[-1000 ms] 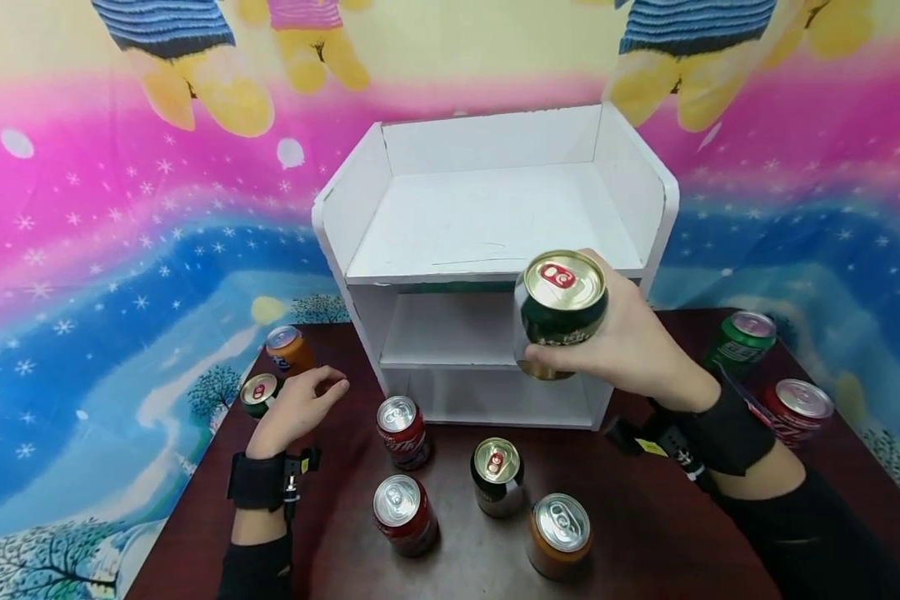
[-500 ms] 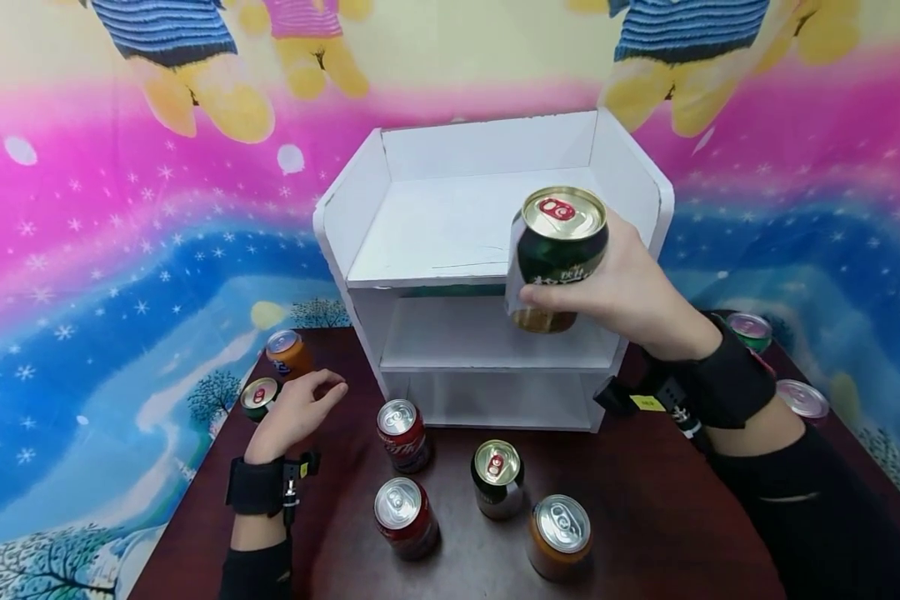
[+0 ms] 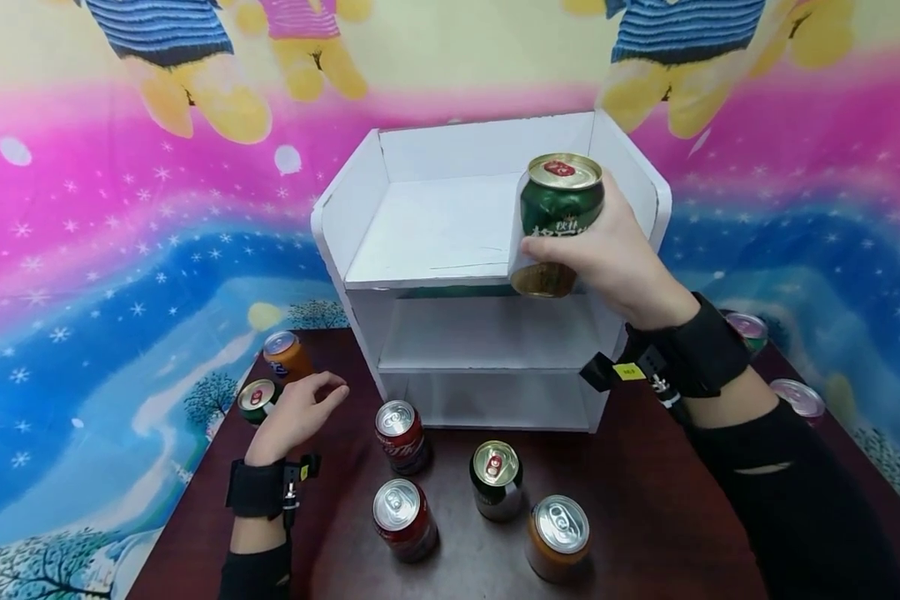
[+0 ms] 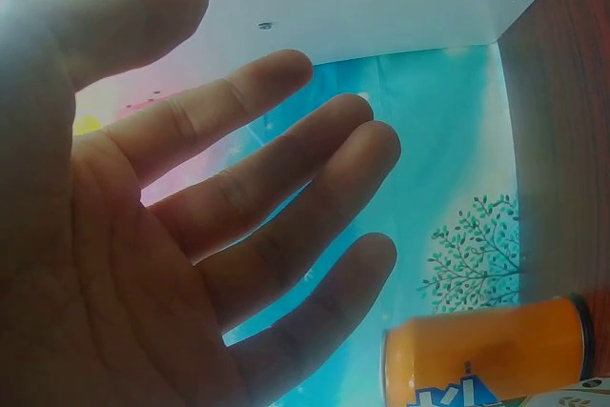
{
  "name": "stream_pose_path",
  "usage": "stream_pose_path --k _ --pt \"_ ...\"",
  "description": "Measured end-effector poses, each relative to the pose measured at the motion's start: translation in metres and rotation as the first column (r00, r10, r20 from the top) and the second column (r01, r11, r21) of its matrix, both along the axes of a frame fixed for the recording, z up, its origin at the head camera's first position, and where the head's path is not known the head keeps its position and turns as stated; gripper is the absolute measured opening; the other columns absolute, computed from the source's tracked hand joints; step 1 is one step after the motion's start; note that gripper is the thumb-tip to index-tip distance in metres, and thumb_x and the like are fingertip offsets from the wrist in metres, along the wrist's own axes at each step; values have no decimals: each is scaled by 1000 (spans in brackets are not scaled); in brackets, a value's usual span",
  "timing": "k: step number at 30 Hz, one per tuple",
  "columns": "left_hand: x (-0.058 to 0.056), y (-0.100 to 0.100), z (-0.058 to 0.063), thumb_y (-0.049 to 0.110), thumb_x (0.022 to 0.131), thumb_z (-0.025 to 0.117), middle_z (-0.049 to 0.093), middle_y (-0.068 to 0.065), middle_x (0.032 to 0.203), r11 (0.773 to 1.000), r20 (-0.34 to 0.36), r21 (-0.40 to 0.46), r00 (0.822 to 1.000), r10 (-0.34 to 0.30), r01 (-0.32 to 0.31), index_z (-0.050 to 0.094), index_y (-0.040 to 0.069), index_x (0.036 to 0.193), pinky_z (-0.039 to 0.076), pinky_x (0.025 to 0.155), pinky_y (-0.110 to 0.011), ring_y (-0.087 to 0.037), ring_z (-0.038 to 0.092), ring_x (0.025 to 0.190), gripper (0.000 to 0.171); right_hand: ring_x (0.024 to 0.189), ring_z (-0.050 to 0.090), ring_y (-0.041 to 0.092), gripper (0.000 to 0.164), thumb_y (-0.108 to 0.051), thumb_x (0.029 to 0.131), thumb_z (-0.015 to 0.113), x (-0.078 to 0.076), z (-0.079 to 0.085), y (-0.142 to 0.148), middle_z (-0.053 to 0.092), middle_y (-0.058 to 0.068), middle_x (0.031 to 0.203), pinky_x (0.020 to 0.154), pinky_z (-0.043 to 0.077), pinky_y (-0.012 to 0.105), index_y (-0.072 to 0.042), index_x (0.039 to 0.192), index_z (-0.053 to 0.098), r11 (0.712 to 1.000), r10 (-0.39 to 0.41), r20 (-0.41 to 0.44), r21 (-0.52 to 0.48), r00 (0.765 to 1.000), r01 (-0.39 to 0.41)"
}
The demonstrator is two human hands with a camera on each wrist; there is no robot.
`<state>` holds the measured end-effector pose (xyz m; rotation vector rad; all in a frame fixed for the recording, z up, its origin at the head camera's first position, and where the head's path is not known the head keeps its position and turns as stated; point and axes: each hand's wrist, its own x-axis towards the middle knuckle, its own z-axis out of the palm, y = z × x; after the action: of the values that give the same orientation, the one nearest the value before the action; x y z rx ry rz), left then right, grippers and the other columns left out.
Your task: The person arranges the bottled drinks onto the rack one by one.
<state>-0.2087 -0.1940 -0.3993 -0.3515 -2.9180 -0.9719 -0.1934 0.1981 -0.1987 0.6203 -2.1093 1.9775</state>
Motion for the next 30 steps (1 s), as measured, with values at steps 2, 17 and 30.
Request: stream_pose_path --k 2,17,30 --pt "-1 0 0 32 95 56 64 -1 95 1000 -3 -1 1000 3 -3 67 14 106 47 70 -35 -15 56 78 23 118 37 24 71 7 80 69 -5 2 0 39 10 132 91 39 26 -13 138 32 1000 -22 4 -20 1000 22" --pt "-3 0 -7 33 95 57 63 1 92 1000 5 -2 1000 23 -23 67 15 104 47 71 -34 -13 56 79 22 115 41 22 76 -14 84 73 -26 4 -10 37 10 135 101 35 46 -12 143 25 952 -240 15 198 971 233" --pt "-7 -1 -7 33 95 57 63 0 94 1000 -10 -6 1000 20 -20 67 15 105 48 72 -36 -15 57 80 23 122 35 20 88 -24 79 77 -33 -1 -18 32 11 138 106 26 43 -14 144 18 900 -319 3 313 948 302"
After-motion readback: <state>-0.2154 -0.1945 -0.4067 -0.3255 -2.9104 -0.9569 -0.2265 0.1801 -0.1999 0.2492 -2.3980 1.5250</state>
